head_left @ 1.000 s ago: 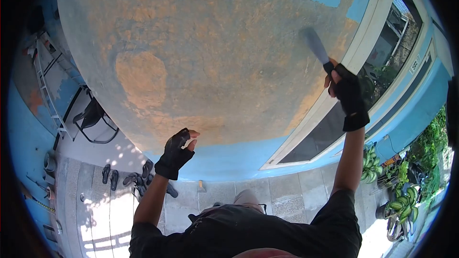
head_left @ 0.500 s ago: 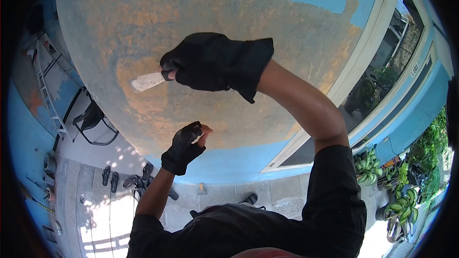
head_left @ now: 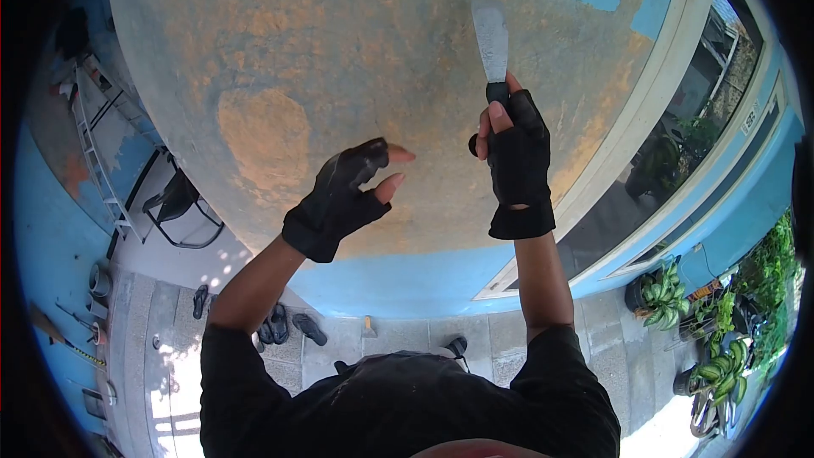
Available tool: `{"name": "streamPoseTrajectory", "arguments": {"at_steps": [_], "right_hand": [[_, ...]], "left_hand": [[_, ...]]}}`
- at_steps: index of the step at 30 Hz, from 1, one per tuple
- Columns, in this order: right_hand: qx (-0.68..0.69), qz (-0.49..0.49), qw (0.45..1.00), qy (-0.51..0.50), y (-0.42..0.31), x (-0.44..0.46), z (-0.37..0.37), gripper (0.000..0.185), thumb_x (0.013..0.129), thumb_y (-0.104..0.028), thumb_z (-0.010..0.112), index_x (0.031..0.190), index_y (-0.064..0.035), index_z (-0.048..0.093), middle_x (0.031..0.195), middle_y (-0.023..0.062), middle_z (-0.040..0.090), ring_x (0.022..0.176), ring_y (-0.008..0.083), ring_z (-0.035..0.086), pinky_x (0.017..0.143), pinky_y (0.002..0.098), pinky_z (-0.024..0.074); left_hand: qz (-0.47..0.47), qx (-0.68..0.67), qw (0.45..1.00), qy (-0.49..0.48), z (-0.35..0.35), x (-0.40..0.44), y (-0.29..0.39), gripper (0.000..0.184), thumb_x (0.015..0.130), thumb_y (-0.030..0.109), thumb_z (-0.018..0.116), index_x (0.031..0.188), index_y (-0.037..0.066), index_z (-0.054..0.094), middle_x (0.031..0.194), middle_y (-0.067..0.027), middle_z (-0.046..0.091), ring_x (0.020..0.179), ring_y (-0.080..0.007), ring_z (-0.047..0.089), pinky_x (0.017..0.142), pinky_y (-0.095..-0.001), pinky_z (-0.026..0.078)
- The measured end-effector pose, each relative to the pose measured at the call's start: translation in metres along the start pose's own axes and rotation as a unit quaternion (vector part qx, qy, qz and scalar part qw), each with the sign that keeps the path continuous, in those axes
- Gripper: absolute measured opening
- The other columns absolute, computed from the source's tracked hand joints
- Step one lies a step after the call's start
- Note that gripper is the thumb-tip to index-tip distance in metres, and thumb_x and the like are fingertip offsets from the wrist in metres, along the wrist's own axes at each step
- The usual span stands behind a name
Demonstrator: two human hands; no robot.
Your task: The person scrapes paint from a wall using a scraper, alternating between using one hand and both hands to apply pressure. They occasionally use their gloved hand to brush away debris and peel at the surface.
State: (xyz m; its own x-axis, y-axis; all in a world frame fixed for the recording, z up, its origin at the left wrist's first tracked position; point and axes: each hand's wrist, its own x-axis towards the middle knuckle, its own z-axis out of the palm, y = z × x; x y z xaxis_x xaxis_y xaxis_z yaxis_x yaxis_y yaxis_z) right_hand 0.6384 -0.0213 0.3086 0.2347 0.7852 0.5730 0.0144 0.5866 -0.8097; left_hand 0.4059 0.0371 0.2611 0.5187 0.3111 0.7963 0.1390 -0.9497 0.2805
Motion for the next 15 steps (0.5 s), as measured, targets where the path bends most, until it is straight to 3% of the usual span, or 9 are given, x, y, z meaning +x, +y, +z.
{"name": "streamPoseTrajectory", "arguments": {"at_steps": [1, 4, 6, 7, 9, 10, 12, 13, 15], "right_hand": [[0.004, 0.001, 1.000, 0.001, -0.003, -0.002, 0.003, 0.055, 0.102, -0.008, 0.048, 0.153, -0.0002, 0.032, 0.073, 0.0035, 0.056, 0.052, 0.0095, 0.049, 0.053, 0.0276, 0.0439], [0.045, 0.021, 0.998, -0.038, -0.012, -0.005, 0.012, 0.055, 0.103, -0.010, 0.048, 0.154, -0.0003, 0.030, 0.075, 0.0036, 0.056, 0.052, 0.0103, 0.050, 0.053, 0.0277, 0.0440], [0.104, 0.026, 0.993, -0.049, -0.014, -0.004, 0.018, 0.056, 0.102, -0.011, 0.052, 0.154, -0.0033, 0.033, 0.072, 0.0028, 0.058, 0.055, 0.0098, 0.054, 0.051, 0.0247, 0.0443], [0.104, 0.023, 0.993, -0.050, -0.015, -0.003, 0.020, 0.056, 0.102, -0.011, 0.052, 0.154, -0.0033, 0.033, 0.072, 0.0028, 0.058, 0.055, 0.0098, 0.054, 0.051, 0.0247, 0.0443], [0.175, 0.035, 0.979, -0.103, -0.019, 0.000, 0.023, 0.062, 0.103, -0.011, 0.050, 0.158, -0.0058, 0.022, 0.077, 0.0050, 0.060, 0.056, 0.0123, 0.056, 0.051, 0.0258, 0.0458], [0.174, 0.034, 0.978, -0.106, -0.020, 0.001, 0.024, 0.062, 0.103, -0.011, 0.050, 0.158, -0.0058, 0.022, 0.077, 0.0050, 0.060, 0.056, 0.0123, 0.056, 0.051, 0.0258, 0.0458], [0.279, 0.077, 0.943, -0.164, -0.020, 0.006, 0.026, 0.062, 0.105, -0.016, 0.047, 0.160, -0.0207, 0.019, 0.083, 0.0053, 0.059, 0.056, 0.0125, 0.051, 0.052, 0.0273, 0.0440], [0.280, 0.077, 0.943, -0.165, -0.019, 0.010, 0.025, 0.062, 0.105, -0.016, 0.047, 0.160, -0.0207, 0.019, 0.083, 0.0053, 0.059, 0.056, 0.0125, 0.051, 0.052, 0.0273, 0.0440], [0.409, 0.086, 0.877, -0.236, -0.014, 0.018, 0.022, 0.066, 0.105, -0.018, 0.047, 0.160, -0.0255, 0.012, 0.081, 0.0046, 0.057, 0.054, 0.0127, 0.051, 0.048, 0.0255, 0.0425]], "left_hand": [[0.015, -0.028, 0.999, 0.006, 0.004, 0.015, 0.001, 0.030, 0.090, 0.006, 0.064, 0.120, 0.006, 0.064, 0.110, -0.0128, 0.071, 0.099, -0.0250, 0.071, 0.081, -0.0343, 0.056], [-0.054, -0.078, 0.995, -0.012, 0.012, 0.069, 0.017, 0.031, 0.097, 0.013, 0.058, 0.127, 0.005, 0.060, 0.117, -0.0127, 0.069, 0.106, -0.0250, 0.068, 0.087, -0.0345, 0.054], [-0.192, -0.269, 0.944, -0.003, 0.016, 0.104, 0.023, 0.036, 0.104, 0.027, 0.049, 0.129, 0.002, 0.058, 0.120, -0.0147, 0.068, 0.114, -0.0263, 0.064, 0.093, -0.0351, 0.053], [-0.190, -0.269, 0.944, -0.003, 0.018, 0.120, 0.023, 0.036, 0.104, 0.027, 0.049, 0.129, 0.002, 0.058, 0.120, -0.0147, 0.068, 0.114, -0.0263, 0.064, 0.093, -0.0351, 0.053], [-0.182, -0.415, 0.891, 0.027, 0.020, 0.147, 0.022, 0.047, 0.107, 0.039, 0.042, 0.129, 0.001, 0.056, 0.119, -0.0163, 0.067, 0.116, -0.0263, 0.062, 0.095, -0.0349, 0.052], [-0.182, -0.414, 0.891, 0.030, 0.019, 0.154, 0.026, 0.047, 0.107, 0.039, 0.042, 0.129, 0.001, 0.056, 0.119, -0.0163, 0.067, 0.116, -0.0263, 0.062, 0.095, -0.0349, 0.052], [-0.211, -0.466, 0.859, 0.003, 0.015, 0.164, 0.033, 0.053, 0.107, 0.045, 0.039, 0.129, 0.000, 0.056, 0.116, -0.0167, 0.067, 0.111, -0.0256, 0.064, 0.093, -0.0355, 0.054], [-0.211, -0.465, 0.860, 0.004, 0.016, 0.167, 0.032, 0.053, 0.107, 0.045, 0.039, 0.129, 0.000, 0.056, 0.116, -0.0167, 0.067, 0.111, -0.0256, 0.064, 0.093, -0.0355, 0.054], [-0.227, -0.436, 0.871, 0.015, 0.021, 0.170, 0.027, 0.055, 0.107, 0.047, 0.035, 0.127, -0.001, 0.057, 0.111, -0.0160, 0.067, 0.103, -0.0253, 0.066, 0.091, -0.0352, 0.055]]}}
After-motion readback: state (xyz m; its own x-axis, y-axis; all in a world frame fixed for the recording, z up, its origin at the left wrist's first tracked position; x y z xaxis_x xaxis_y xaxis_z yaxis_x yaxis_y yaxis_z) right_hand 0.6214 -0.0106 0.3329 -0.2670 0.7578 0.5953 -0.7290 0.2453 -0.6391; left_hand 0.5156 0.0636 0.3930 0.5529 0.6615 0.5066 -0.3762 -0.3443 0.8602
